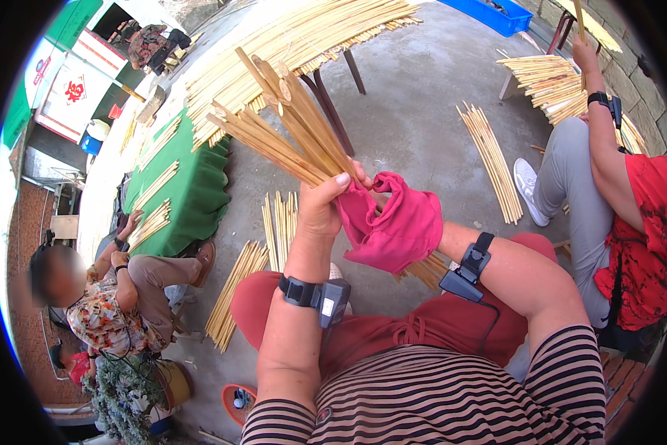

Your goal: The person sits on the ground and wipes thin bamboo sticks with a pink cloth. They handle the sticks individually and in small bundles, rubbing the cloth along the length of each stick. The person places the cleaned sticks onto a large pile on a nearby table.

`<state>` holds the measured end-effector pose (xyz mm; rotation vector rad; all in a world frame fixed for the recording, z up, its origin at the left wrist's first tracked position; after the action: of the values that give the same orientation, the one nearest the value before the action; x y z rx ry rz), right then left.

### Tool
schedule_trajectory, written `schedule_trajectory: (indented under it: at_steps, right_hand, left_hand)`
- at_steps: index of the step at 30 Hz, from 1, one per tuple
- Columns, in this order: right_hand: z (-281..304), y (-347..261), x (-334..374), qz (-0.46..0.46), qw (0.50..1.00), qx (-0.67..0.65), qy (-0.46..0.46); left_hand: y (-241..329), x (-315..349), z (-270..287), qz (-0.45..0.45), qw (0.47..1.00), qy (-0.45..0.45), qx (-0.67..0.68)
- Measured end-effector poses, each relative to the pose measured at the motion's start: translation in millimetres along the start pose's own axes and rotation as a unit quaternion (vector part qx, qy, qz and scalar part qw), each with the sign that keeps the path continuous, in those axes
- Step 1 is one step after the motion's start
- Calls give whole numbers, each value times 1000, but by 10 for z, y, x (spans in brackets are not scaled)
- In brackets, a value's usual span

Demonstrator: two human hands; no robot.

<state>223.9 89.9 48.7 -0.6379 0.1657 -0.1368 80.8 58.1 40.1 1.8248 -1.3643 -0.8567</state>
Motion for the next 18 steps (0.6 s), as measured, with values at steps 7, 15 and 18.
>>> schedule_trajectory:
  at_steps: [7, 15, 18]
  right_hand:
    - [-287, 256, -31, 10, 939, -342, 29]
    - [37, 28, -49, 96, 980, -17, 176]
    - [97, 11, 2, 109, 977, 56, 173]
  left_hand:
    - [50, -87, -124, -7, 1000, -10, 22]
    - [132, -352, -200, 25, 999, -32, -5]
    - [240, -408, -265, 12, 985, -150, 81]
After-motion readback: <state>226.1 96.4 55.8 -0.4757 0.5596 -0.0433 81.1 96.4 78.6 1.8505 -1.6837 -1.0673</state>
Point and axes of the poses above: each hand's wrist, its own x-axis away from the middle knuckle, its own z-axis out of the back of the hand, y = z × x, the point moved 4 cm from there along -x, towards the middle knuckle, and after that the axes turned 5 degrees about -x, right-handed, at the moved point
